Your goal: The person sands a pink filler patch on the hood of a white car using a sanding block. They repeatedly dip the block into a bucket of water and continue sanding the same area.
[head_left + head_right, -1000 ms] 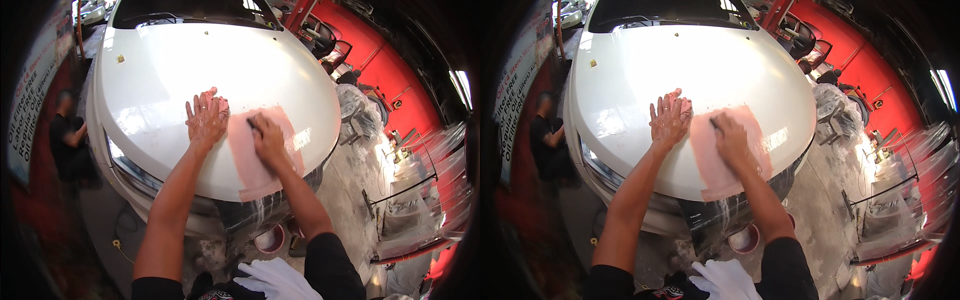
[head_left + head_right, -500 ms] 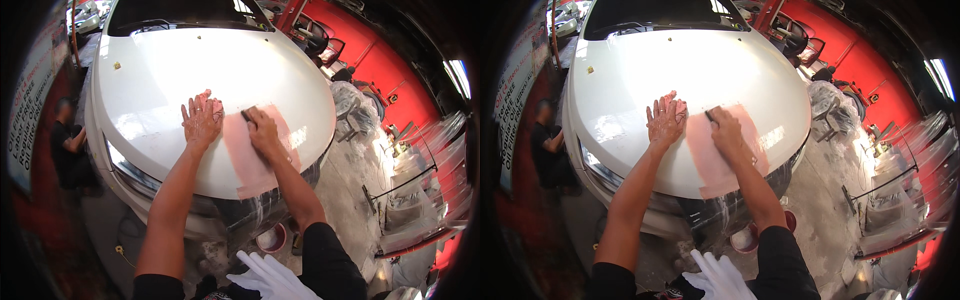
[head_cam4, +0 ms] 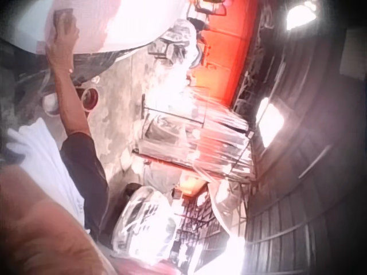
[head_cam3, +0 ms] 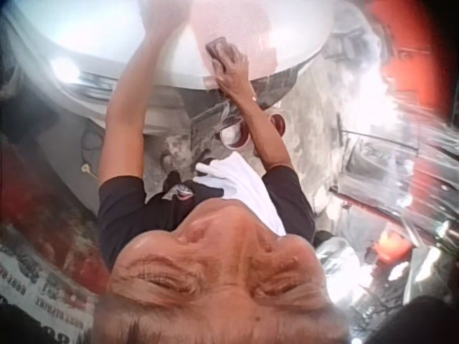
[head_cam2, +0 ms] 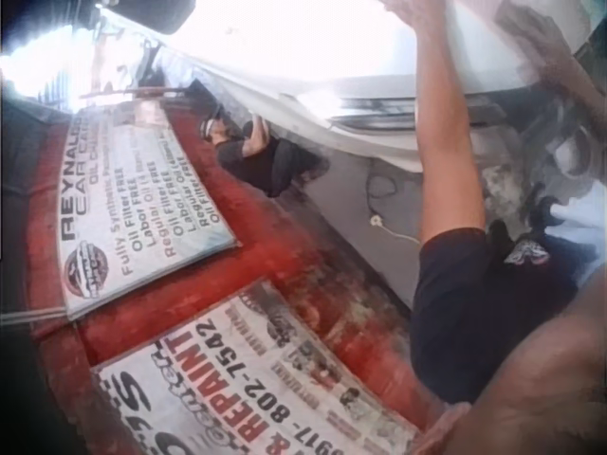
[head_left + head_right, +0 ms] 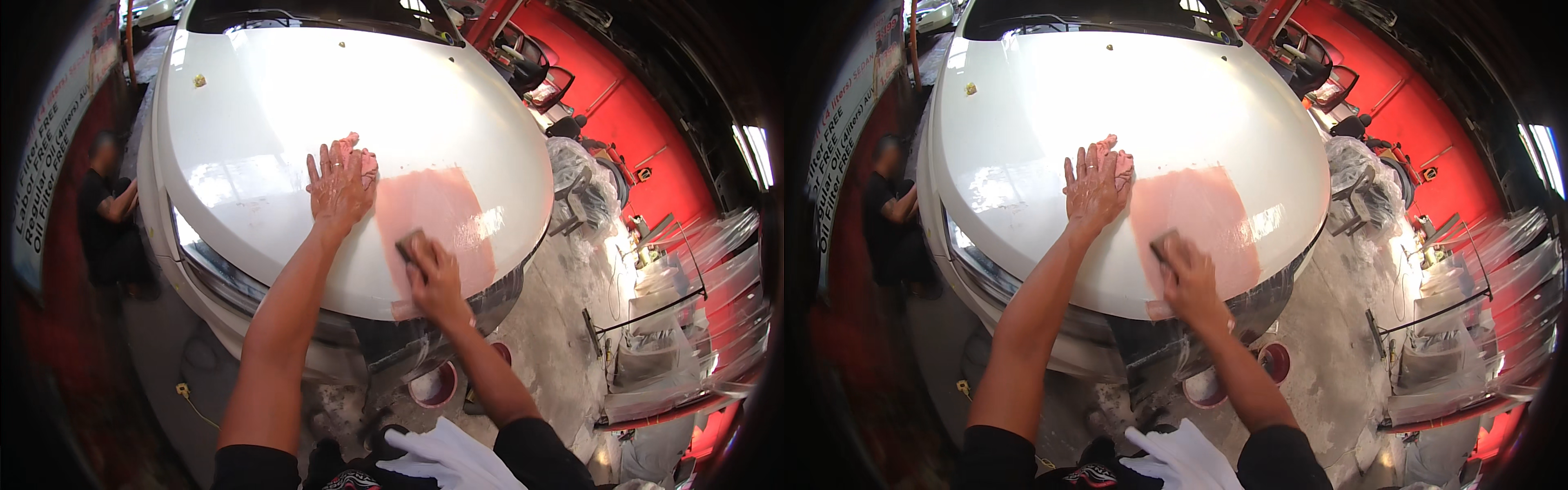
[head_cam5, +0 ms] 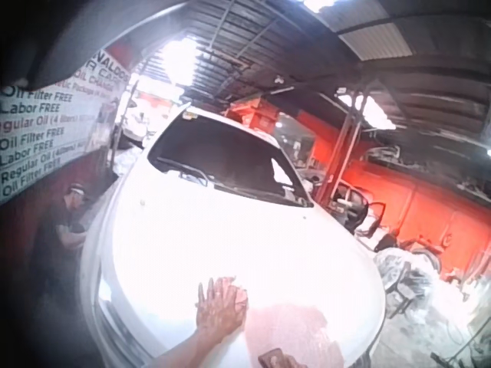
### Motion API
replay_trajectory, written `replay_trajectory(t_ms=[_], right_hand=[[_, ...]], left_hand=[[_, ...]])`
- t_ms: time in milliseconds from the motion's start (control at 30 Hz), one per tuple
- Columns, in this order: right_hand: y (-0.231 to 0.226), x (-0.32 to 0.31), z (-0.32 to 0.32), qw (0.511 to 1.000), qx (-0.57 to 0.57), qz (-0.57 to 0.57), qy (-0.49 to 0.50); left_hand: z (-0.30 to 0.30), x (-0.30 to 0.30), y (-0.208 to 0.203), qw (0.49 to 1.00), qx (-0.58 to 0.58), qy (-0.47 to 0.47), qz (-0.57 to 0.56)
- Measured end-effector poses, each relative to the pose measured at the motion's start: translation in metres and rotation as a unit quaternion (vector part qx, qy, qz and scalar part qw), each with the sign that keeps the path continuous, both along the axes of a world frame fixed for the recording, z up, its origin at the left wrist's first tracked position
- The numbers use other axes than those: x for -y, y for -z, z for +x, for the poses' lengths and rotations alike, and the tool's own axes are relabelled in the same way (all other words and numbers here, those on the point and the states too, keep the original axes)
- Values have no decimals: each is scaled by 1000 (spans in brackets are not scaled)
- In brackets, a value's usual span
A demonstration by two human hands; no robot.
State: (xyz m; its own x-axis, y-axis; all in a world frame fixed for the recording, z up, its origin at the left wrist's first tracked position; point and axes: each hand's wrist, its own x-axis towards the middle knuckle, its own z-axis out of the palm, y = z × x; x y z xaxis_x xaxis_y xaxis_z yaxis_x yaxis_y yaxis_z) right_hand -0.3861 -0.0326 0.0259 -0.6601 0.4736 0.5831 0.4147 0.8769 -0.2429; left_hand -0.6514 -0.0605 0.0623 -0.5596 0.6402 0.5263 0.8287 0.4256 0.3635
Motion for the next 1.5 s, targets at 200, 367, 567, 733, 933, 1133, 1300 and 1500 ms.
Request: replay_trajectory(t_ms=[200,367,567,733,933,1133,1300,1500], right_hand=[[-88,-92,-78,996,18,-49,70],[2,2,-8,1000,-11,11,0],[-90,-46,-76,995,30,-97,9],[-25,15,-37,999,-7,-27,-43],[-85,-46,-76,995,38,-92,7],[6,12,-5,1000,-8,9,-21],[-46,-49,-35,1000,24,-5,4],[-26,-40,-32,1000,6,-5,-22]], left_hand=[[27,-14,-14,998,14,44,32],[-11,-12,18,996,0,-9,88],[8,-11,10,984,15,18,178],[-11,5,5,991,36,-2,126],[7,0,-8,993,51,2,109],[-2,14,-7,998,53,17,29],[7,15,-25,997,57,52,1],[-1,8,2,999,16,17,38]])
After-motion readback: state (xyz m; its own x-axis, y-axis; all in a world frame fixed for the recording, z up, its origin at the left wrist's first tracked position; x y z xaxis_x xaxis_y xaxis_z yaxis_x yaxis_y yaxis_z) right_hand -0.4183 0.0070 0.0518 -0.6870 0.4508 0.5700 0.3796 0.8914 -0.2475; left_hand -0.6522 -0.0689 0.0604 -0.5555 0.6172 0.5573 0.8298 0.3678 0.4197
